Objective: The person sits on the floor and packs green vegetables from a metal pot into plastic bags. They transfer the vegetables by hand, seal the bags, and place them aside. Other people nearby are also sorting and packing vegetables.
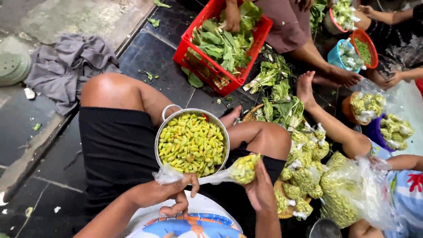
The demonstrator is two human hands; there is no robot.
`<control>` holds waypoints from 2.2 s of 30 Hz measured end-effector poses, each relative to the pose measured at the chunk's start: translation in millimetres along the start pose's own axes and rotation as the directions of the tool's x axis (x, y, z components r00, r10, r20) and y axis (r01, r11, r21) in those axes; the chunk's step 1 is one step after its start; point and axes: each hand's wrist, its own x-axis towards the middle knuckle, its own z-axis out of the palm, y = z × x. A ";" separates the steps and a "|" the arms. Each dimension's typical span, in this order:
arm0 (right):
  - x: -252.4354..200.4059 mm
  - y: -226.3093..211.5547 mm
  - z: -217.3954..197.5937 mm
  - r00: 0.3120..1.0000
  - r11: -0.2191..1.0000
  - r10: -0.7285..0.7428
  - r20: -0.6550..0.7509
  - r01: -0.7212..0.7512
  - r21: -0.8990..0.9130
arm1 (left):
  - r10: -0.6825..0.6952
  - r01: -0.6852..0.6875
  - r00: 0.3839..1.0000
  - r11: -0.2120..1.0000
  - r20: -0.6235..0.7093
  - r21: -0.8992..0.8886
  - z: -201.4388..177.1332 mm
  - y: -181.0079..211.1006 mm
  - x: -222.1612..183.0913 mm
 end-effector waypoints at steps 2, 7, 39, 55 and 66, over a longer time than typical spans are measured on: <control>8.8 -4.2 -12.7 0.998 0.998 -0.056 -0.009 0.056 0.023 | 0.027 -0.028 0.999 0.999 -0.018 -0.034 -0.7 -3.1 2.0; 2.2 -36.7 -6.2 0.975 0.975 -0.220 0.014 0.220 0.044 | 0.202 -0.229 0.971 0.944 -0.131 -0.240 -16.9 -31.0 8.2; -62.7 -101.6 111.8 0.539 0.260 -0.621 0.569 0.827 -0.499 | -0.106 0.100 0.975 0.994 -0.198 -0.038 -30.7 -85.7 9.0; -60.4 -128.9 96.3 0.438 0.193 -0.694 0.572 0.878 -0.438 | -0.155 0.113 0.945 0.981 -0.288 -0.156 -50.6 -106.3 7.3; -63.3 -143.4 114.3 0.337 0.071 -0.702 0.627 0.910 -0.409 | -0.148 0.072 0.940 0.967 -0.307 -0.245 -47.7 -93.9 2.8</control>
